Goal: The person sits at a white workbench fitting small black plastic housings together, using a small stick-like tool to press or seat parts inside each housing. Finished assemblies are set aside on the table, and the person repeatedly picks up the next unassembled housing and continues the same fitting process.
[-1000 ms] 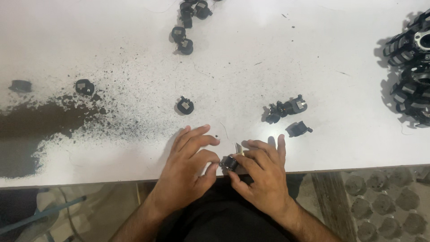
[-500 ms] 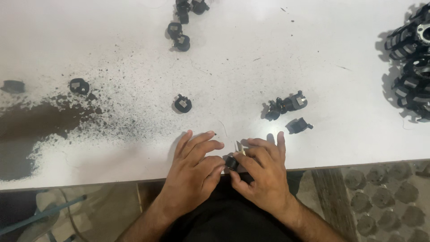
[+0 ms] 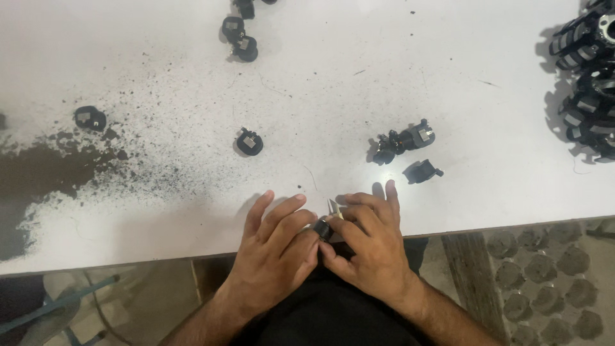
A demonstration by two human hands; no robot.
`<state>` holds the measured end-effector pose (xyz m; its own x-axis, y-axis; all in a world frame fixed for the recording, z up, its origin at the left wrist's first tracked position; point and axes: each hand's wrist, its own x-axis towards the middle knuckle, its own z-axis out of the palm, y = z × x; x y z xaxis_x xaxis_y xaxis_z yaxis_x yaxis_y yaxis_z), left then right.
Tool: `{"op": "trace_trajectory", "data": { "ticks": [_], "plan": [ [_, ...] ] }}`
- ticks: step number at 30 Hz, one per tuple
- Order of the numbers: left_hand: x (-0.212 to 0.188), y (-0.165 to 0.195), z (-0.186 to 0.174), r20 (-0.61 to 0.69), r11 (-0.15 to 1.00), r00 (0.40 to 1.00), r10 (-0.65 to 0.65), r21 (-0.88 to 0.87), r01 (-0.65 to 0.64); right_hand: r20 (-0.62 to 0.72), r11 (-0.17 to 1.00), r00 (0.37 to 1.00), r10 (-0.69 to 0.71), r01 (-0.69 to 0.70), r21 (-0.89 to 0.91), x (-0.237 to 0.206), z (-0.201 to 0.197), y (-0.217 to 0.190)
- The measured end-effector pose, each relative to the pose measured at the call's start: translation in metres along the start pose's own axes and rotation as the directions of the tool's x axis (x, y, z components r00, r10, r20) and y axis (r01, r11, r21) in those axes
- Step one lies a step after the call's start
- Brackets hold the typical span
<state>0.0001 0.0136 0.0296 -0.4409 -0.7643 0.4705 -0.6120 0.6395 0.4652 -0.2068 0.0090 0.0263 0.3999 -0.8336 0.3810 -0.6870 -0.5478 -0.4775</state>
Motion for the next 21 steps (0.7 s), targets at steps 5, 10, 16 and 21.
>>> {"op": "trace_trajectory", "data": {
  "ticks": [5, 10, 16, 21],
  "plan": [
    [0.007, -0.001, -0.003, -0.026, 0.960, 0.976, -0.217, -0.187, 0.208, 0.029, 1.000, 1.000, -0.011, 0.011, 0.002, 0.003, -0.002, 0.000],
    [0.005, -0.004, -0.008, 0.126, 0.876, 0.922, -0.367, -0.286, 0.388, 0.027, 1.000, 0.999, 0.031, -0.031, 0.005, 0.000, -0.002, 0.000],
    [0.004, 0.000, 0.001, 0.104, 0.856, 0.917, -0.385, -0.330, 0.397, -0.191, 0.998, 0.981, -0.017, 0.027, 0.052, -0.019, 0.001, -0.001],
    [0.001, 0.007, 0.011, 0.035, 0.858, 0.934, -0.356, -0.385, 0.341, -0.197, 0.973, 0.980, -0.037, 0.081, 0.217, -0.041, 0.016, -0.006]
  ]
}}
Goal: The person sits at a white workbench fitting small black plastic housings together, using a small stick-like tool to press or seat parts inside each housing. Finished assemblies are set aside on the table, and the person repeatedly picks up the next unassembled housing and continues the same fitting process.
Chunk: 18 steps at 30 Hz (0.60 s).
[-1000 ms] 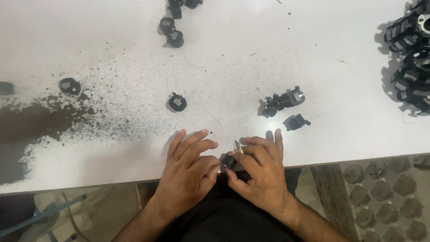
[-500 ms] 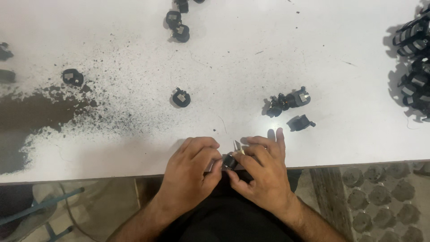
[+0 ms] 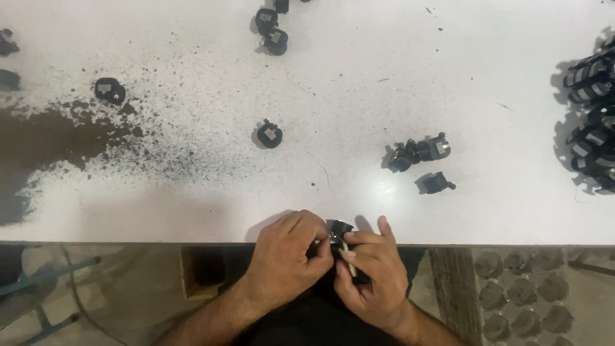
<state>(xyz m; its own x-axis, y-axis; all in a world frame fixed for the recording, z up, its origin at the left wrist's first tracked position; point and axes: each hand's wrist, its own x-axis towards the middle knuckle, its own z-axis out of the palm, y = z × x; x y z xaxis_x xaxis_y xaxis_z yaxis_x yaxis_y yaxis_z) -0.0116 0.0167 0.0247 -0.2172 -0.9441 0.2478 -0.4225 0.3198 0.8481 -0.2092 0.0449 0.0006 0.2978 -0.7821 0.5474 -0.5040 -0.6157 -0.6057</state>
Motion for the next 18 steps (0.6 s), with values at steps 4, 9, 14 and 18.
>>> {"op": "trace_trajectory", "data": {
  "ticks": [4, 9, 14, 18],
  "plan": [
    [-0.002, 0.000, 0.004, -0.059, 0.999, 0.998, 0.028, -0.014, -0.029, -0.023, 0.998, 1.000, -0.008, 0.007, -0.055, -0.005, 0.005, 0.002],
    [-0.006, -0.005, 0.006, -0.039, 1.000, 0.999, 0.019, -0.023, -0.020, -0.001, 0.999, 1.000, -0.012, 0.012, -0.050, -0.006, 0.005, 0.004],
    [-0.010, -0.011, 0.012, 0.001, 0.998, 1.000, 0.026, -0.051, -0.026, 0.024, 0.994, 0.999, -0.022, 0.025, -0.111, 0.000, 0.004, 0.001],
    [0.011, -0.013, -0.008, -0.006, 0.973, 0.998, 0.069, 0.220, -0.066, -0.049, 0.961, 0.998, -0.033, 0.018, -0.275, 0.027, -0.009, 0.022]
  ]
}}
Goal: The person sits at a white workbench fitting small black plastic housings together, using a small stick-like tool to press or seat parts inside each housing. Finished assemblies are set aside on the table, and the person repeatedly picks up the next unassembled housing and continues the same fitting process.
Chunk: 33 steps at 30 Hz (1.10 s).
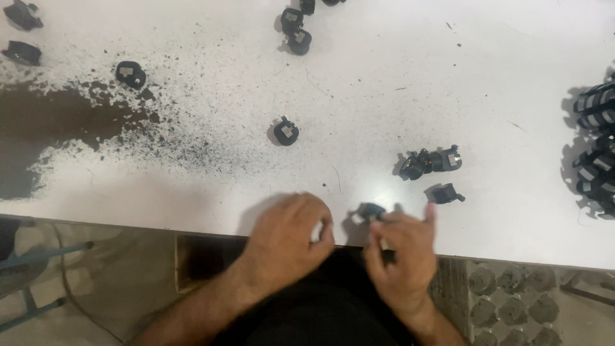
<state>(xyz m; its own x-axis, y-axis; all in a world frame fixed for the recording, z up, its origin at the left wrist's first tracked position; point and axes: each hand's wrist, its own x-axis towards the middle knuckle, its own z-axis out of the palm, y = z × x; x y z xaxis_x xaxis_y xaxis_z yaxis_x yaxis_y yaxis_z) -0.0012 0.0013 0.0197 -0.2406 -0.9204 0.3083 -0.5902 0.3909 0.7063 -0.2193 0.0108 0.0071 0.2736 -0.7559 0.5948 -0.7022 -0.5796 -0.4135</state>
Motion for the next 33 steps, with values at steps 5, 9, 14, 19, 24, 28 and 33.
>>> {"op": "trace_trajectory", "data": {
  "ticks": [5, 9, 14, 19, 24, 28, 33],
  "plan": [
    [0.063, -0.044, -0.061, -0.010, 0.810, 0.908, -0.419, 0.447, 0.379, -0.198, 0.986, 0.968, 0.152, -0.134, 0.103, 0.013, -0.024, 0.026],
    [0.093, -0.043, -0.062, 0.182, 0.757, 0.773, -0.608, 0.427, 0.494, -0.050, 0.991, 0.994, 0.095, -0.090, 0.098, 0.009, -0.009, 0.008],
    [0.061, -0.005, -0.038, 0.295, 0.897, 0.848, -0.441, 0.163, 0.410, 0.145, 0.995, 0.985, 0.095, -0.092, -0.026, 0.016, -0.008, -0.017],
    [0.007, 0.021, -0.017, -0.003, 0.991, 0.994, -0.110, -0.073, 0.109, 0.240, 0.994, 0.966, 0.094, -0.079, -0.070, 0.021, -0.002, -0.029],
    [-0.003, 0.016, -0.022, 0.029, 0.986, 0.995, -0.094, -0.133, 0.097, 0.231, 0.994, 0.967, 0.107, -0.101, -0.036, 0.020, 0.002, -0.031],
    [0.000, 0.016, -0.027, 0.034, 0.987, 0.991, 0.126, 0.091, -0.129, 0.226, 0.994, 0.968, 0.113, -0.108, -0.036, 0.018, 0.002, -0.028],
    [0.004, 0.016, -0.027, 0.170, 0.960, 0.958, 0.232, 0.117, -0.253, 0.220, 0.996, 0.971, 0.091, -0.084, -0.040, 0.014, 0.004, -0.026]
  ]
}}
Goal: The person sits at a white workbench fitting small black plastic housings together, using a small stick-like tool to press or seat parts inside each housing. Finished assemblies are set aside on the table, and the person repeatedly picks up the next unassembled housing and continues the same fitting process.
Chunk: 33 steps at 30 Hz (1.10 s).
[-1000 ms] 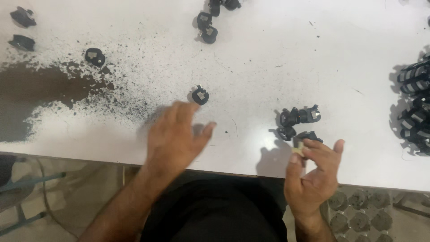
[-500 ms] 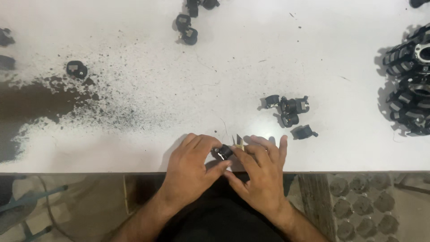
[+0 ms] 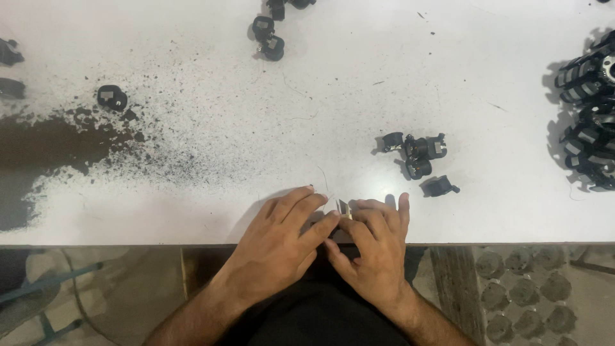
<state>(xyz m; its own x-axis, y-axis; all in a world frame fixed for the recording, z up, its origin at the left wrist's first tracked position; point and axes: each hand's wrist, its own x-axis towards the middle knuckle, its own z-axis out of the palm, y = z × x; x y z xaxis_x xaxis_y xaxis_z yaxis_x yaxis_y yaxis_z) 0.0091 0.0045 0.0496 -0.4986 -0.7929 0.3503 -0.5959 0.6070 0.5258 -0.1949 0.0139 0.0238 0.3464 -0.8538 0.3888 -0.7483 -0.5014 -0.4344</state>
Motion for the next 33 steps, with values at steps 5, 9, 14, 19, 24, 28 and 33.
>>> {"op": "trace_trajectory", "data": {
  "ticks": [5, 9, 14, 19, 24, 28, 33],
  "plan": [
    [-0.002, -0.002, 0.001, 0.010, 0.992, 0.999, 0.039, 0.122, -0.040, -0.010, 1.000, 1.000, 0.018, -0.018, 0.011, 0.000, -0.002, -0.001],
    [-0.010, 0.001, 0.004, -0.062, 0.985, 0.995, 0.083, 0.159, -0.072, -0.012, 1.000, 1.000, 0.024, -0.024, 0.016, 0.000, -0.002, -0.002],
    [-0.018, 0.001, 0.014, -0.161, 0.996, 0.987, -0.019, 0.085, 0.033, -0.067, 0.999, 0.998, 0.009, -0.012, -0.033, -0.010, 0.002, 0.001],
    [-0.029, 0.004, 0.025, -0.244, 0.993, 0.963, -0.111, 0.003, 0.115, -0.178, 0.980, 0.978, -0.113, 0.139, 0.143, -0.029, 0.006, 0.007],
    [-0.033, 0.006, 0.035, -0.333, 0.988, 0.930, -0.153, -0.080, 0.134, -0.155, 0.969, 0.981, -0.116, 0.146, 0.198, -0.034, 0.015, 0.007],
    [-0.036, 0.005, 0.042, -0.338, 0.985, 0.927, -0.161, -0.119, 0.128, -0.119, 0.972, 0.985, -0.122, 0.143, 0.188, -0.032, 0.015, 0.006],
    [-0.039, -0.001, 0.049, -0.346, 0.994, 0.932, -0.105, -0.056, 0.091, -0.071, 0.966, 0.992, -0.101, 0.115, 0.233, -0.030, 0.015, 0.006]
  ]
}}
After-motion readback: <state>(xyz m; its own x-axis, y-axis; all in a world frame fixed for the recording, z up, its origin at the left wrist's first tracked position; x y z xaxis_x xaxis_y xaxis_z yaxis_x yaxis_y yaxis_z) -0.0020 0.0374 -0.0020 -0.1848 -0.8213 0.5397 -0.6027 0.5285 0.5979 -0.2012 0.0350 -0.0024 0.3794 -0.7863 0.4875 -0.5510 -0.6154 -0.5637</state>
